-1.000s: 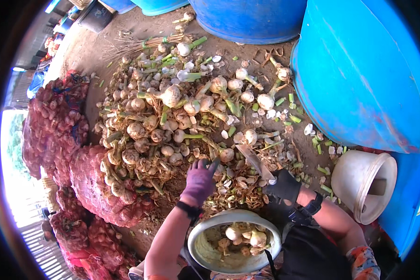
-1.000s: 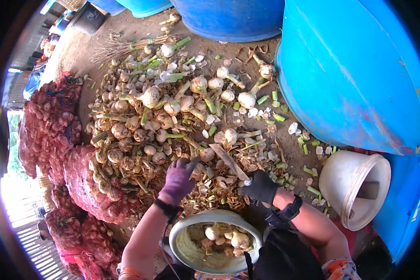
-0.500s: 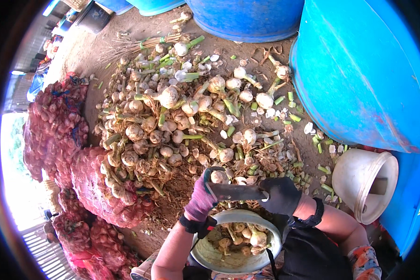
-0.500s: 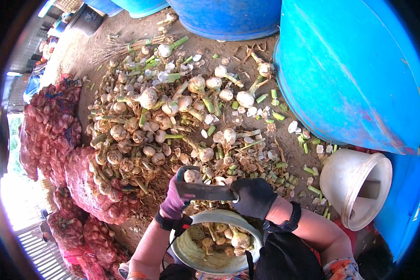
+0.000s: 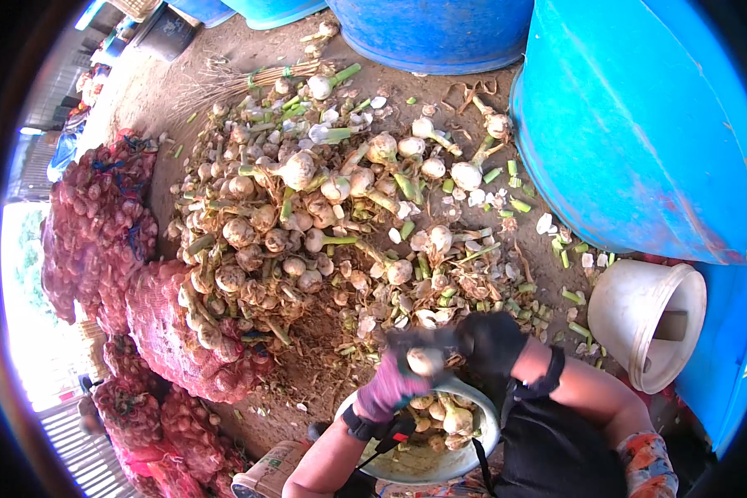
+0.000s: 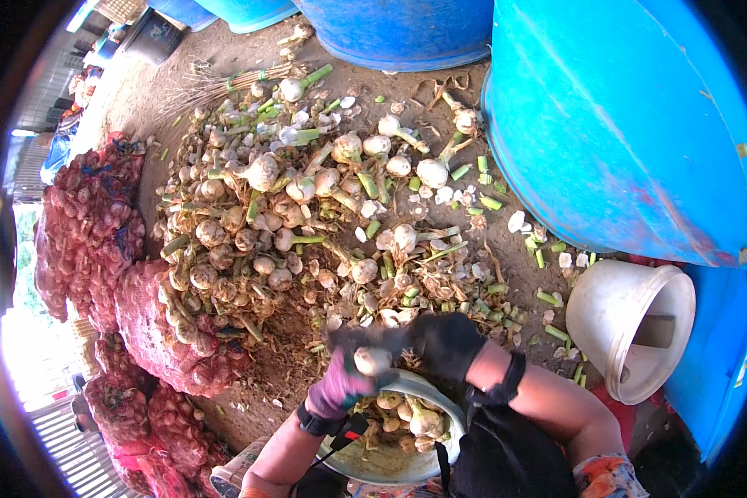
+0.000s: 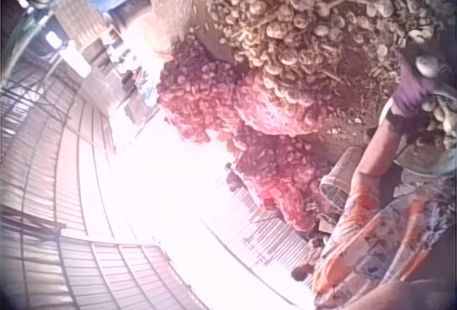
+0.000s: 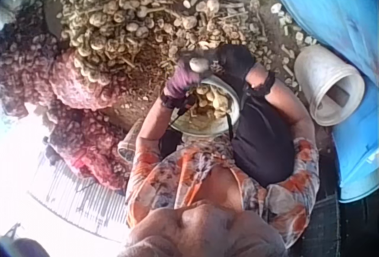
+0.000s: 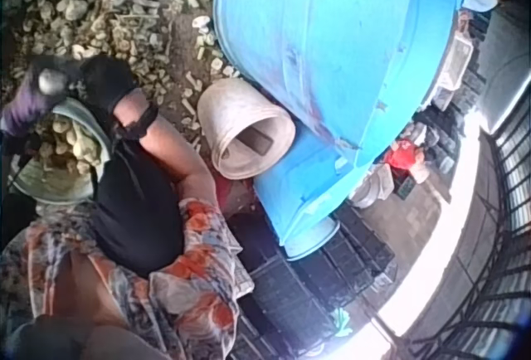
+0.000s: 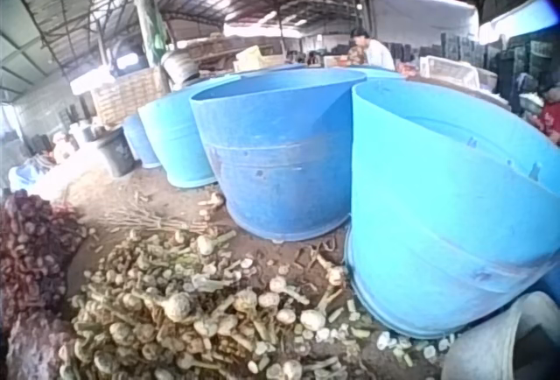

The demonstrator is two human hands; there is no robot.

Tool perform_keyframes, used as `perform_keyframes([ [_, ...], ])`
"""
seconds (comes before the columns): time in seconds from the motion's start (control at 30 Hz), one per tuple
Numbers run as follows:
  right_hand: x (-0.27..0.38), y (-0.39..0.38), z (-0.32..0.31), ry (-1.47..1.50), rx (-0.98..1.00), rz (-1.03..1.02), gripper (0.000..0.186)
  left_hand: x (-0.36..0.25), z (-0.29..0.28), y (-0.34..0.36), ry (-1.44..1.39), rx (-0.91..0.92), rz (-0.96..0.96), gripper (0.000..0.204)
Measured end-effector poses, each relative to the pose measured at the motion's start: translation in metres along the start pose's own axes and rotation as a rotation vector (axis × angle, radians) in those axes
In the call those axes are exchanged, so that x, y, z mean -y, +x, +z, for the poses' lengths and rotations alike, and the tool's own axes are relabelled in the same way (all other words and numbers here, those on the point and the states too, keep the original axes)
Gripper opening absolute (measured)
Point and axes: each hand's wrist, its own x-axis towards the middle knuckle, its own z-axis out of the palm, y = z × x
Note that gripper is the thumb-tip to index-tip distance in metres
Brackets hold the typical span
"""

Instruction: The person sits on the ground and uses a knife to trim the roots and stems of garlic bulbs. They pick up individual bulbs from a large pile, cut the unwanted parts, and place the trimmed garlic into a white bowl. The process is repetitive and continues throughout the video.

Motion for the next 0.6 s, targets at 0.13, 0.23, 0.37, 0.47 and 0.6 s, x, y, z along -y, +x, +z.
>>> perform_keyframes([
  [0.13, -0.044, -0.012, 0.004, -0.046, 0.056, 0.358, 0.024, -0.041, 0.009, -0.005, -0.107, 0.129, 0.09, 0.041],
  [0.23, -0.029, -0.007, -0.01, 0.154, -0.06, 0.362, 0.018, -0.043, 0.0, -0.003, -0.057, -0.053, 0.156, 0.035],
  [0.37, -0.001, -0.008, -0.014, 0.747, 0.027, 0.34, 0.016, -0.032, 0.003, 0.002, -0.601, -0.035, 0.071, 0.055],
  [0.47, 0.018, -0.004, -0.011, 0.87, 0.15, 0.314, 0.028, -0.034, 0.013, 0.008, -0.94, -0.146, 0.164, 0.057],
  [0.6, 0.009, -0.007, -0.008, 0.887, 0.186, 0.396, 0.026, -0.029, 0.024, 0.008, -1.218, -0.106, 0.144, 0.048],
])
